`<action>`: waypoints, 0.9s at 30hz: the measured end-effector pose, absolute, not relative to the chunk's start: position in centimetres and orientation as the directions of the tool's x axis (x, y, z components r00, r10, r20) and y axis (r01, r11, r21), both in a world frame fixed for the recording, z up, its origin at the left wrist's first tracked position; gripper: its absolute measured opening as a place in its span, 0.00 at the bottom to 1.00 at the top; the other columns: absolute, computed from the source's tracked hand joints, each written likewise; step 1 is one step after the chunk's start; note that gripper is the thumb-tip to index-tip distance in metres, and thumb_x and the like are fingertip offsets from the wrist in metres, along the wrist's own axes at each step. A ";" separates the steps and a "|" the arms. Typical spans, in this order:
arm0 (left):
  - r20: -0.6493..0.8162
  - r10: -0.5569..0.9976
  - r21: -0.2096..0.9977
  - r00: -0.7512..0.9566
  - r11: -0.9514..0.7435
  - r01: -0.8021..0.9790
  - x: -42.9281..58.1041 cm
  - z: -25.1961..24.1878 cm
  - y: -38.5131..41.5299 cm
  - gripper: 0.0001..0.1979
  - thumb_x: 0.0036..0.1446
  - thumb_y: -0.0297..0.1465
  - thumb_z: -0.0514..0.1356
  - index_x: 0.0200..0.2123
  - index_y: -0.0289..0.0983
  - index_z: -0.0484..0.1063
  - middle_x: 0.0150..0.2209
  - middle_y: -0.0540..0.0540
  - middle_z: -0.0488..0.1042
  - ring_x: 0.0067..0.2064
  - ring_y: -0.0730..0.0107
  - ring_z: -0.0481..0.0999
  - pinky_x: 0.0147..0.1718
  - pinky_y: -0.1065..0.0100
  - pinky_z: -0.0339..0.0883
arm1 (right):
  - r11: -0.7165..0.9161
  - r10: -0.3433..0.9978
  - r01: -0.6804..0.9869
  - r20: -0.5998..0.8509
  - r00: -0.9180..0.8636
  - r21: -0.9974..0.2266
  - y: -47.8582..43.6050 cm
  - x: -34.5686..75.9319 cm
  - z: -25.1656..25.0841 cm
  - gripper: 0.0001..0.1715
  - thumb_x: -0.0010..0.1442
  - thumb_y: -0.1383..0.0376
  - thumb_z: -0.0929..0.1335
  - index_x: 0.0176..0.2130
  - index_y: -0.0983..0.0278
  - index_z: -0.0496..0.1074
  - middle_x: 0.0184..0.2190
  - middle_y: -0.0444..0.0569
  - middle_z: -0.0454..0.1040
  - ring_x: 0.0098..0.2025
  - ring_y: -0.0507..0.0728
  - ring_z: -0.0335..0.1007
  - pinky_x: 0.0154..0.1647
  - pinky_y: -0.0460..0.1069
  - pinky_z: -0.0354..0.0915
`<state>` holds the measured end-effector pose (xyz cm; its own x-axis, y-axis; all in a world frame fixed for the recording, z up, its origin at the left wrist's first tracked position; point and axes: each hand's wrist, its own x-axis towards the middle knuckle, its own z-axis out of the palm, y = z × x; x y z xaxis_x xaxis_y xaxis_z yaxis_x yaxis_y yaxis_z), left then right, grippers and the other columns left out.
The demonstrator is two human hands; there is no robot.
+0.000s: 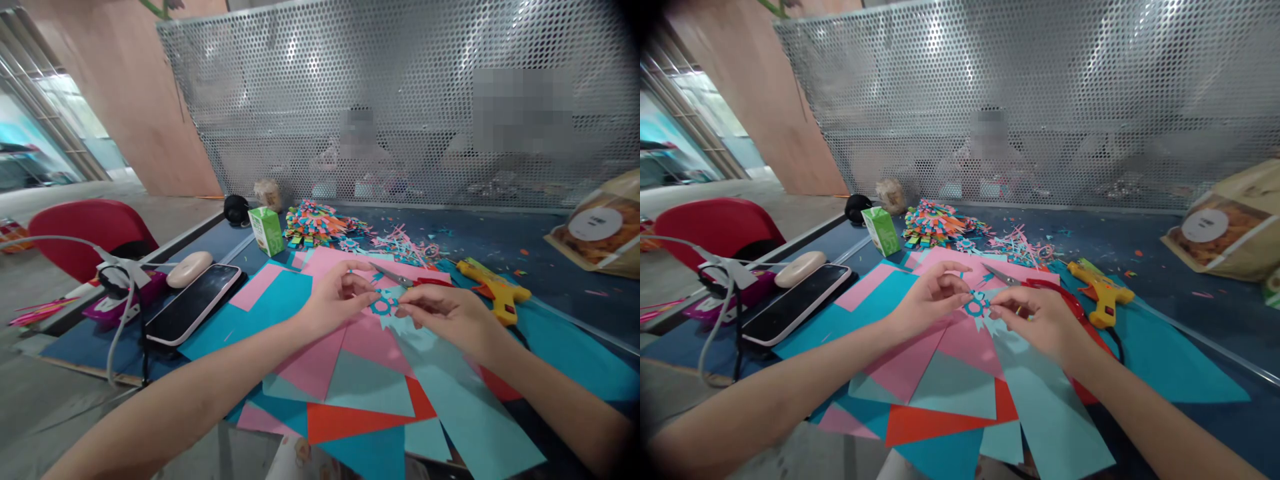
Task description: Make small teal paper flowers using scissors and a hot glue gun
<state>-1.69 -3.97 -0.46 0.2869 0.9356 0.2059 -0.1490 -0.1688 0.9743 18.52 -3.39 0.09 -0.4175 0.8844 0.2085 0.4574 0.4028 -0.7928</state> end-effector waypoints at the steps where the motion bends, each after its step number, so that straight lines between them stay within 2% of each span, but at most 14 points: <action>1: 0.203 0.936 0.975 0.289 -0.168 -0.143 -1.7 -0.5 -4.0 0.21 0.46 0.31 0.65 0.44 0.35 0.63 0.27 0.50 0.71 0.30 0.75 0.71 0.32 0.71 0.63 | 0.413 0.880 0.465 0.212 -0.425 -0.783 -3.4 18.5 0.1 0.13 0.52 0.56 0.66 0.29 0.62 0.74 0.23 0.47 0.74 0.21 0.52 0.65 0.21 0.46 0.61; 8: 0.198 0.935 0.977 0.295 -0.163 -0.138 -1.6 -0.5 -4.1 0.21 0.47 0.30 0.65 0.44 0.35 0.63 0.28 0.50 0.71 0.30 0.76 0.70 0.31 0.71 0.63 | 0.425 0.882 0.503 0.219 -0.417 -0.753 -3.5 18.5 0.3 0.10 0.52 0.58 0.66 0.29 0.61 0.73 0.22 0.45 0.73 0.21 0.51 0.64 0.21 0.45 0.60; 17: 0.201 0.938 0.976 0.282 -0.166 -0.142 -1.6 -0.4 -4.1 0.21 0.46 0.30 0.65 0.43 0.35 0.63 0.28 0.50 0.71 0.30 0.75 0.71 0.32 0.70 0.64 | 0.427 0.878 0.488 0.220 -0.424 -0.761 -3.5 18.5 0.3 0.12 0.53 0.57 0.65 0.30 0.62 0.73 0.24 0.46 0.75 0.21 0.51 0.65 0.21 0.46 0.62; 23: 0.199 0.942 0.975 0.271 -0.160 -0.157 -1.6 -0.3 -4.1 0.21 0.46 0.30 0.65 0.43 0.35 0.63 0.27 0.51 0.71 0.30 0.75 0.71 0.32 0.70 0.64 | 0.394 0.888 0.442 0.211 -0.408 -0.806 -3.4 18.7 0.4 0.12 0.53 0.58 0.65 0.31 0.63 0.74 0.24 0.47 0.76 0.21 0.51 0.66 0.21 0.45 0.62; 27: 0.162 0.966 0.978 0.203 -0.130 -0.164 -1.7 -0.1 -4.0 0.21 0.44 0.32 0.67 0.41 0.36 0.64 0.27 0.51 0.72 0.28 0.77 0.70 0.28 0.73 0.62 | 0.362 0.903 0.405 0.207 -0.376 -0.840 -3.1 18.8 0.5 0.14 0.53 0.56 0.65 0.29 0.63 0.73 0.22 0.47 0.73 0.20 0.50 0.64 0.20 0.45 0.62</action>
<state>-1.72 -4.01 -0.08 0.2035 0.9655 0.1622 -0.1643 -0.1297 0.9778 18.83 -3.14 0.53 -0.3762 0.9030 0.2074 0.4049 0.3616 -0.8398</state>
